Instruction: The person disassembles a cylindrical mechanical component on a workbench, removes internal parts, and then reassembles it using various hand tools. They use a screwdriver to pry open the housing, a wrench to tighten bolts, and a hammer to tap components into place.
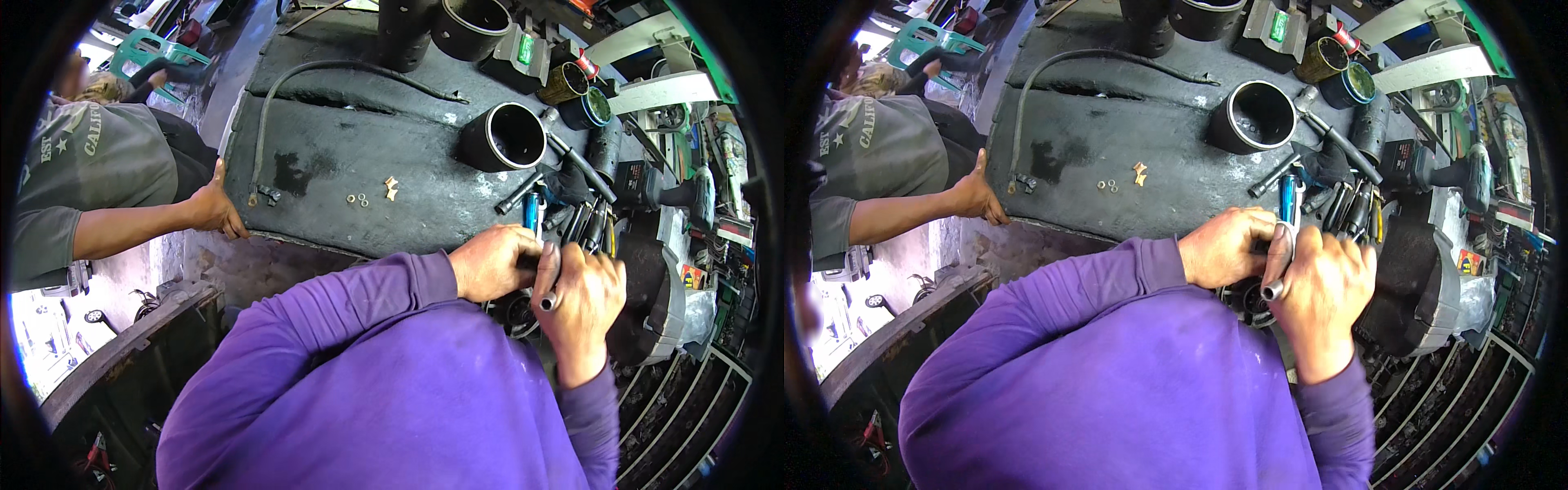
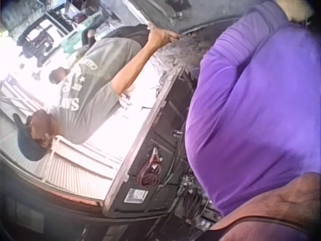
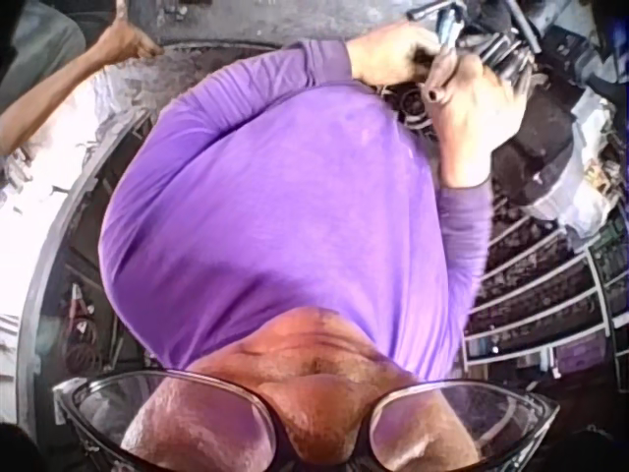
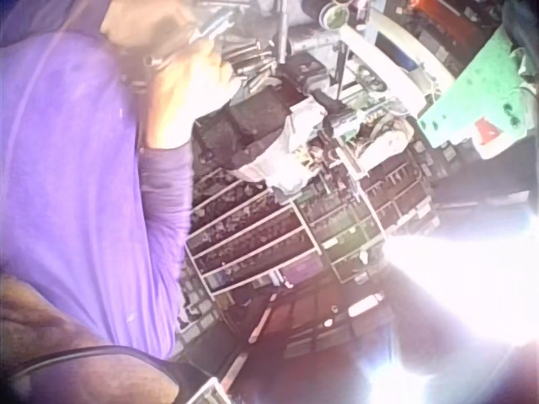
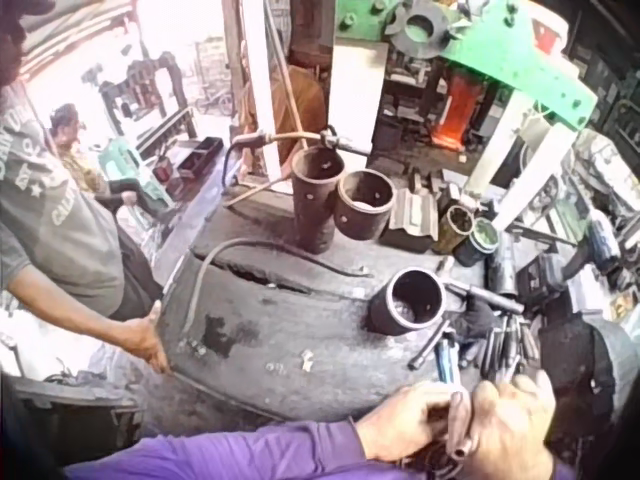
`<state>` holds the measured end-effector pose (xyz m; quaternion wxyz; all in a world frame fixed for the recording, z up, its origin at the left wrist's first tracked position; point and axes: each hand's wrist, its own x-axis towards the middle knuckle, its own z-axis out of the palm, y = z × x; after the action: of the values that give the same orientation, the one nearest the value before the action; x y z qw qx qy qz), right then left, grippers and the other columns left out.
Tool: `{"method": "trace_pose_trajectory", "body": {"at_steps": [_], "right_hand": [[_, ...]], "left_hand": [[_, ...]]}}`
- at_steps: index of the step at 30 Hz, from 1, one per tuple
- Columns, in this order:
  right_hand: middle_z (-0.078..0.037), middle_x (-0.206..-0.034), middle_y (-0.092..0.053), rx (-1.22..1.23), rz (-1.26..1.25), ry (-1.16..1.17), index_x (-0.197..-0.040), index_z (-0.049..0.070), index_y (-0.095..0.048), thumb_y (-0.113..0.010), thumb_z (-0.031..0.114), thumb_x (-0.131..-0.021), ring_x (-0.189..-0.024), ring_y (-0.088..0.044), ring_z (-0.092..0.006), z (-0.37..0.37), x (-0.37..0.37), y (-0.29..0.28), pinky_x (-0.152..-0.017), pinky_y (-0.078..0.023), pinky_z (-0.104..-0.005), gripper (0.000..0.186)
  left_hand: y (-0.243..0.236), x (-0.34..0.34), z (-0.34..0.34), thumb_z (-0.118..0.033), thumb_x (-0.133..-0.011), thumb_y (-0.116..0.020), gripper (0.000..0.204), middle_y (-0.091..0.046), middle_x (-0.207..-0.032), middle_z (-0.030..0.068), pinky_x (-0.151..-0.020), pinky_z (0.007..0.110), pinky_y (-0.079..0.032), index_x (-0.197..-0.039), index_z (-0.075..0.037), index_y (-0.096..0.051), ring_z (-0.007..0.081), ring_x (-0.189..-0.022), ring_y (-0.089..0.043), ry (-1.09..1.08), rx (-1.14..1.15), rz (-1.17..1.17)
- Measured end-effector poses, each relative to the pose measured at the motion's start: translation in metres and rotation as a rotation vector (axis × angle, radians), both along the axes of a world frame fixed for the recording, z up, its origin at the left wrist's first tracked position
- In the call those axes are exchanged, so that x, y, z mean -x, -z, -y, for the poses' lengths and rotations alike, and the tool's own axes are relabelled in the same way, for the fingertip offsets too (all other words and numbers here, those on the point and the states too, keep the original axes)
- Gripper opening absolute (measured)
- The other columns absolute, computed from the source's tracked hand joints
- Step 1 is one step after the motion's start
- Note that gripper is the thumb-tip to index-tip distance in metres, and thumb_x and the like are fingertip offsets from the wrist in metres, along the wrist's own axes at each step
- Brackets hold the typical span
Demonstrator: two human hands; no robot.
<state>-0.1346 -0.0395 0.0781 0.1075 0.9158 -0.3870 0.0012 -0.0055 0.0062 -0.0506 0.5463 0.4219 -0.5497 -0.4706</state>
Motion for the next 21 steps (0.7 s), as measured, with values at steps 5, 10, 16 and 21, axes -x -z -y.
{"method": "trace_pose_trajectory", "body": {"at_steps": [5,10,16,21], "right_hand": [[-0.014,-0.091,-0.065,-0.186,0.082,-0.069,-0.093,0.004,-0.065,-0.087,0.040,-0.080,-0.087,-0.065,-0.0347,-0.005,0.022,-0.016,-0.085,-0.050,-0.0484,0.044],[-0.009,-0.087,-0.060,-0.022,0.054,-0.251,-0.098,0.008,-0.067,-0.076,0.029,-0.083,-0.080,-0.061,-0.0309,-0.003,0.023,-0.002,-0.083,-0.049,-0.0460,0.027],[-0.012,-0.081,-0.073,-0.187,-0.111,0.224,-0.100,0.007,-0.070,-0.072,0.031,-0.102,-0.069,-0.072,-0.0325,-0.022,0.011,-0.015,-0.068,-0.054,-0.0428,0.024],[-0.003,-0.139,-0.068,0.222,-0.064,-0.754,-0.133,0.019,-0.074,-0.077,0.026,-0.090,-0.129,-0.067,-0.0269,0.056,0.041,-0.070,-0.100,-0.056,-0.0505,0.044]], "left_hand": [[-0.002,-0.010,0.005,-0.010,-0.084,-0.080,0.025,-0.075,-0.104,0.0158,-0.091,0.045,-0.060,-0.108,-0.005,-0.080,0.0362,-0.101,-0.074,0.097,-0.005,0.007],[0.001,-0.003,0.000,-0.009,-0.084,-0.078,0.021,-0.078,-0.111,0.0159,-0.097,0.044,-0.059,-0.103,-0.001,-0.078,0.0378,-0.105,-0.074,0.021,-0.007,0.056],[-0.001,0.000,0.006,-0.006,-0.083,-0.079,0.018,-0.077,-0.103,0.0159,-0.092,0.046,-0.059,-0.099,0.000,-0.076,0.0398,-0.100,-0.073,0.012,0.027,0.017],[-0.003,-0.011,0.006,-0.007,-0.085,-0.079,0.022,-0.079,-0.107,0.0164,-0.091,0.043,-0.061,-0.106,-0.003,-0.081,0.0342,-0.099,-0.077,0.125,-0.060,0.022]]}}
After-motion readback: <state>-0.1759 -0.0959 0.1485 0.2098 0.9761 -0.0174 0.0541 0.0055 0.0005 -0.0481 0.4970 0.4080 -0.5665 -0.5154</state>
